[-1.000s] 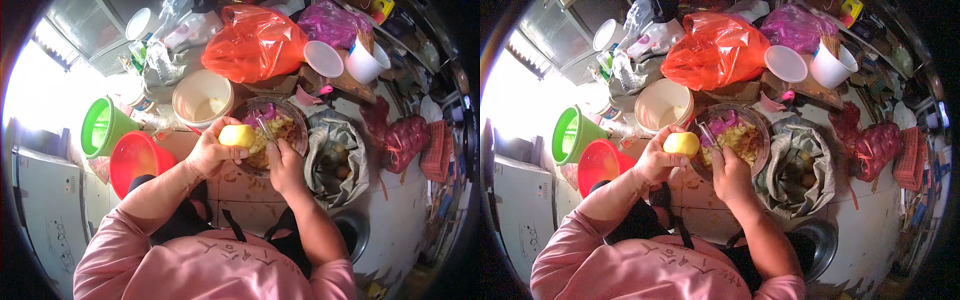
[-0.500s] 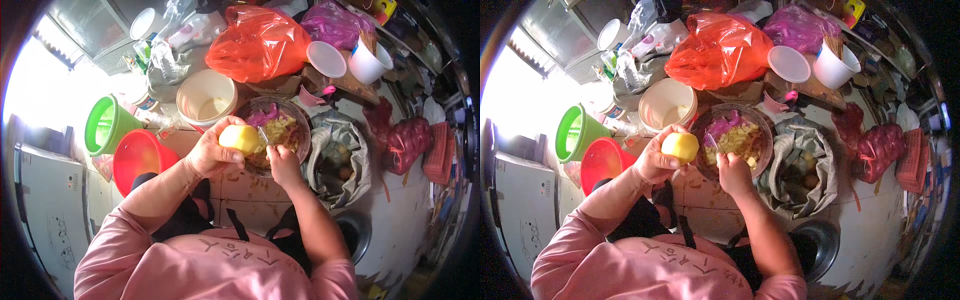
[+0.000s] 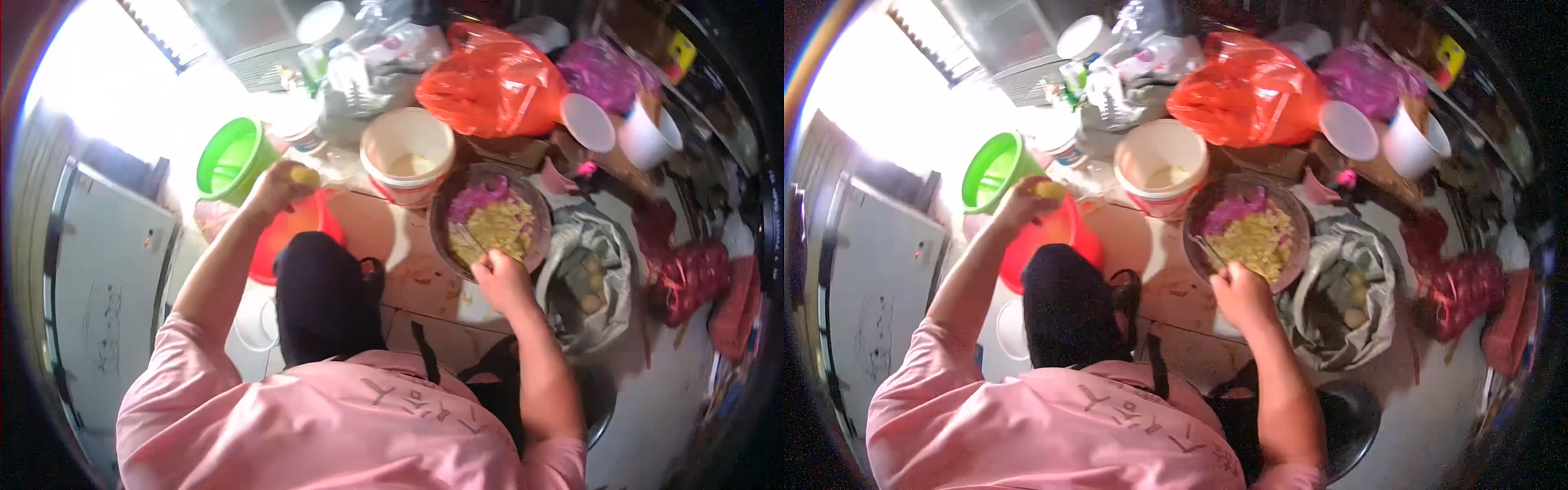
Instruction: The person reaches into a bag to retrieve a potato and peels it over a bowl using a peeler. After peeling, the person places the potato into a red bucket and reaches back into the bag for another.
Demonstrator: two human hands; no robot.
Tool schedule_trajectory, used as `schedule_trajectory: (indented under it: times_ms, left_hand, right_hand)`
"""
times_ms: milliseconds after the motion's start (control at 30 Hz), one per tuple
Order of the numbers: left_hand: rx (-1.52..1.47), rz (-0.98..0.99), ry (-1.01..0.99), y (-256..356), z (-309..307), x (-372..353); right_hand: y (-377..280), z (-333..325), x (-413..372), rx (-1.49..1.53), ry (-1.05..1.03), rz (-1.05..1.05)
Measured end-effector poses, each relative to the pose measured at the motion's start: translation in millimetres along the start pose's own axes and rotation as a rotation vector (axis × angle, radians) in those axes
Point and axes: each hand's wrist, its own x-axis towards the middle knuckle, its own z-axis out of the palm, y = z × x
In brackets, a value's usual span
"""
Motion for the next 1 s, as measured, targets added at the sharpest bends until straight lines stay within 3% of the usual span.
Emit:
schedule_trajectory:
  times_ms: [167, 267, 333, 400, 433, 467, 500, 533, 633, 733, 767, 800, 933, 1000]
  left_hand:
    - [0.104, -0.193, 0.135, -136.8, -11.9, -7.6]
    - [0.186, -0.233, 0.136, -169.7, -9.1, -15.4]
    - [0.282, -0.156, 0.175, -183.8, -5.5, -15.6]
    - [0.379, -0.062, 0.222, -187.2, -1.9, -7.8]
    - [0.234, -0.049, 0.165, -196.3, -6.1, 3.8]
    - [0.308, 0.156, 0.207, -206.9, -8.8, 19.0]
    - [0.197, -0.071, 0.154, -146.9, -4.2, 1.3]
    - [0.098, -0.047, 0.128, -141.1, -6.4, 10.6]
    - [-0.049, 0.015, 0.033, -50.2, 2.8, 1.2]
    - [-0.14, 0.249, -0.136, 53.6, 34.1, -41.5]
    - [-0.26, 0.271, -0.227, 76.3, 45.5, -51.0]
    - [-0.261, 0.269, -0.233, 92.1, 57.9, -56.6]
    - [-0.352, 0.346, -0.717, 127.3, 118.1, -64.7]
    - [-0.171, 0.301, -0.846, 134.7, 150.1, -61.3]
  right_hand:
    - [14.6, -9.4, -13.1, -0.028, 0.017, 0.024]
    - [29.4, -22.4, -17.0, -0.023, 0.052, 0.037]
    - [39.5, -35.1, -16.1, 0.053, 0.036, 0.102]
    - [28.5, -61.6, -20.6, 0.257, -0.027, 0.35]
    - [32.8, -73.3, -20.7, 0.207, 0.033, 0.264]
    - [38.6, -85.2, -21.4, 0.152, 0.087, 0.177]
    - [39.0, -100.6, -25.2, 0.07, 0.111, 0.127]
    - [35.6, -117.0, -31.1, -0.014, 0.127, 0.071]
    - [45.0, -145.3, -50.9, -0.054, 0.096, 0.195]
    - [113.1, -140.9, -65.5, -0.095, 0.074, 0.292]
    - [123.0, -136.5, -73.7, 0.063, 0.057, 0.451]
    - [150.4, -126.8, -78.0, 0.147, 0.095, 0.486]
    - [240.0, -93.8, -89.0, 0.395, 0.291, 0.712]
    - [271.6, -75.7, -87.0, 0.194, 0.289, 0.82]
